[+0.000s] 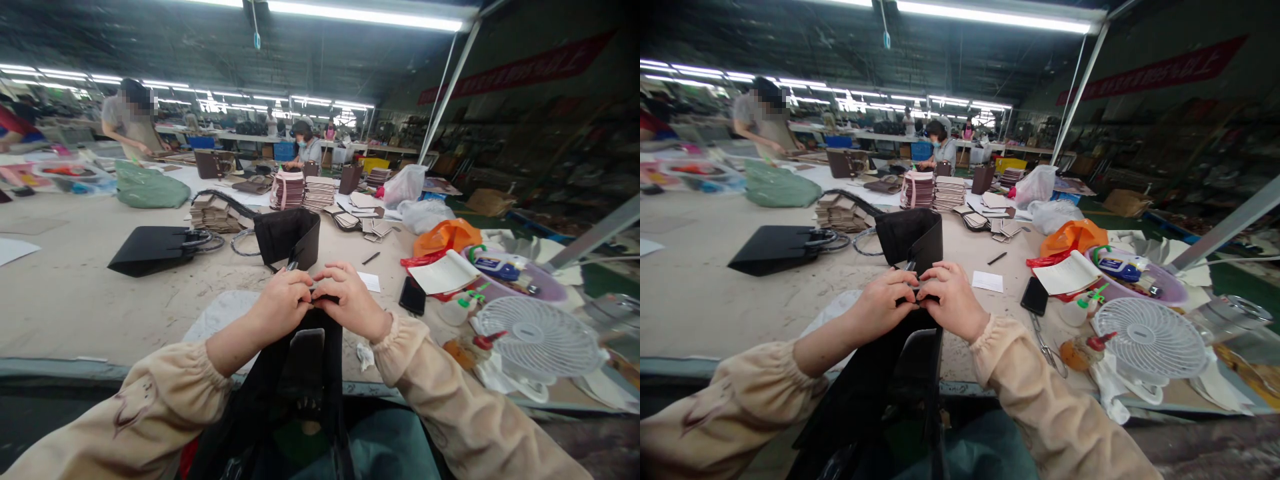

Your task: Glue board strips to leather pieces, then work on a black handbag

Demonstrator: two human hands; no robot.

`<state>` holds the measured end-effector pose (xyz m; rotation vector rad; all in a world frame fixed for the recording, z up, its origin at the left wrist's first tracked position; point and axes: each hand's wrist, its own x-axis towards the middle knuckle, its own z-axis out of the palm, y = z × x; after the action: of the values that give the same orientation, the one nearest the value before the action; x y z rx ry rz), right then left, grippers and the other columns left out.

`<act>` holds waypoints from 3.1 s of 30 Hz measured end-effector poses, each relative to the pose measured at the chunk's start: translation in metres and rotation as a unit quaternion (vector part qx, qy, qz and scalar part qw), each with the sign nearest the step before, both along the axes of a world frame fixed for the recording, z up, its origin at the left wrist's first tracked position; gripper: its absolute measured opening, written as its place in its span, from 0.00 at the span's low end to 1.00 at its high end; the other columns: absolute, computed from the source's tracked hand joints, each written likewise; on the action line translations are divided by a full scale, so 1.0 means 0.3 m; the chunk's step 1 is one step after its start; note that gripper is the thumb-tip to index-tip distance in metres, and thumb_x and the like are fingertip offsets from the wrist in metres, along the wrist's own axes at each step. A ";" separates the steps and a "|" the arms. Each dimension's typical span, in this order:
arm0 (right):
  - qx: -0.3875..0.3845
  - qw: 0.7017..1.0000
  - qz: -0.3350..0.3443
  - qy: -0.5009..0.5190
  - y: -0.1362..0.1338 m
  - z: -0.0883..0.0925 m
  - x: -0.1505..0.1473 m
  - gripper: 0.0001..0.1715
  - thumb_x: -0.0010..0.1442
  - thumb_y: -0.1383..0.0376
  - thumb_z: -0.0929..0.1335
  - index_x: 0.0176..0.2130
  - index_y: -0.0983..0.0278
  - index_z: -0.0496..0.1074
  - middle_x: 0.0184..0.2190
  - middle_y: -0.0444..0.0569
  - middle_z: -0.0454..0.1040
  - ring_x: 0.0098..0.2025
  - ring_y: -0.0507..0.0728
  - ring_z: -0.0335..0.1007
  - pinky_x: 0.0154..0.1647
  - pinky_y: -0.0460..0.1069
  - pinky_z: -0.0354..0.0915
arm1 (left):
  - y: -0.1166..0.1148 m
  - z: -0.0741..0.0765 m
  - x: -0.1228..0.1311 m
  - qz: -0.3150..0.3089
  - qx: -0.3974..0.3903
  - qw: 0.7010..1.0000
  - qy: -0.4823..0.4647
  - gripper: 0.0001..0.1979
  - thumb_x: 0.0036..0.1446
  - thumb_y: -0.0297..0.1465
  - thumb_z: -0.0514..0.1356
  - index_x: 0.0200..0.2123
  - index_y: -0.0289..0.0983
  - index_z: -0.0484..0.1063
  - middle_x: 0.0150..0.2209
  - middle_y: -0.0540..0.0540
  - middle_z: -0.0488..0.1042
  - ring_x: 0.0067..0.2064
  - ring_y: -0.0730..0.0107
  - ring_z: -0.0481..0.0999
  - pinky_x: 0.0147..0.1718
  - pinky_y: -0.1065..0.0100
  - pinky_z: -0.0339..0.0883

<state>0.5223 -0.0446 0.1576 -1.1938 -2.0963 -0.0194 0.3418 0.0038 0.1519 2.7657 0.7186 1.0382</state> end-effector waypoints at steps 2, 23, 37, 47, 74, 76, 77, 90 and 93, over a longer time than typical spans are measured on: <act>0.001 1.000 0.003 -0.011 0.001 -0.001 0.004 0.09 0.50 0.72 0.70 0.31 0.57 0.77 0.43 0.46 0.72 0.55 0.59 0.58 0.57 0.59 0.54 | 0.002 -0.004 0.000 0.003 -0.004 1.000 0.006 0.07 0.50 0.24 0.59 0.22 0.37 0.72 0.40 0.45 0.75 0.44 0.64 0.73 0.52 0.52 0.61; -0.047 0.990 -0.038 -0.125 -0.024 0.029 -0.009 0.09 0.59 0.72 0.63 0.33 0.64 0.72 0.39 0.51 0.74 0.37 0.54 0.68 0.37 0.49 0.64 | 0.005 0.023 0.006 0.100 -0.089 0.981 0.141 0.07 0.51 0.30 0.59 0.33 0.41 0.76 0.32 0.49 0.79 0.33 0.65 0.77 0.30 0.69 0.64; 0.021 0.999 0.034 -0.027 0.010 0.004 0.028 0.10 0.53 0.74 0.67 0.27 0.60 0.75 0.39 0.47 0.74 0.52 0.58 0.61 0.55 0.56 0.60 | -0.003 0.016 0.013 0.012 -0.012 0.999 0.041 0.06 0.54 0.26 0.58 0.33 0.40 0.75 0.43 0.46 0.71 0.44 0.66 0.71 0.46 0.64 0.66; 0.029 0.997 0.073 0.017 0.016 0.001 0.029 0.11 0.52 0.76 0.67 0.27 0.61 0.75 0.36 0.46 0.75 0.50 0.58 0.61 0.53 0.57 0.61 | 0.006 0.018 0.016 0.029 -0.021 0.995 0.089 0.04 0.53 0.31 0.61 0.30 0.41 0.77 0.45 0.46 0.70 0.45 0.64 0.71 0.48 0.57 0.64; -0.050 0.999 -0.009 0.000 0.006 -0.022 0.020 0.08 0.56 0.74 0.65 0.31 0.66 0.74 0.40 0.49 0.74 0.39 0.51 0.70 0.44 0.46 0.65 | 0.005 0.015 0.026 -0.006 -0.032 0.997 0.063 0.07 0.54 0.24 0.56 0.27 0.36 0.72 0.39 0.44 0.75 0.39 0.68 0.74 0.41 0.67 0.68; -0.047 0.999 -0.014 -0.017 0.007 -0.019 0.016 0.09 0.56 0.75 0.65 0.31 0.66 0.74 0.39 0.50 0.74 0.39 0.52 0.70 0.44 0.46 0.65 | 0.004 0.012 0.027 0.016 -0.031 0.997 0.076 0.07 0.55 0.25 0.56 0.27 0.36 0.71 0.35 0.45 0.75 0.37 0.68 0.74 0.37 0.68 0.67; -0.047 0.998 -0.015 -0.025 0.009 -0.018 0.014 0.09 0.56 0.75 0.64 0.31 0.66 0.74 0.39 0.50 0.74 0.39 0.52 0.70 0.44 0.46 0.65 | 0.004 0.010 0.027 0.028 -0.030 0.995 0.087 0.07 0.56 0.26 0.55 0.27 0.35 0.70 0.33 0.45 0.75 0.35 0.68 0.73 0.35 0.68 0.67; -0.076 0.996 -0.008 -0.054 0.021 0.006 0.041 0.06 0.53 0.75 0.67 0.29 0.65 0.71 0.31 0.47 0.73 0.35 0.51 0.68 0.38 0.46 0.62 | 0.008 0.018 0.033 0.072 -0.015 0.979 0.188 0.08 0.60 0.28 0.50 0.29 0.36 0.66 0.29 0.46 0.70 0.32 0.67 0.70 0.31 0.67 0.60; -0.076 0.996 -0.014 -0.052 0.019 0.008 0.045 0.06 0.54 0.75 0.67 0.30 0.65 0.71 0.30 0.46 0.72 0.33 0.51 0.67 0.36 0.45 0.60 | 0.004 0.023 0.034 0.076 -0.019 0.979 0.188 0.08 0.60 0.28 0.50 0.29 0.36 0.65 0.29 0.46 0.70 0.32 0.67 0.70 0.31 0.67 0.60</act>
<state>0.5357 -0.0389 0.1602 -1.3384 -2.2032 0.0673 0.3519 0.0051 0.1587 2.9427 0.9967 0.5122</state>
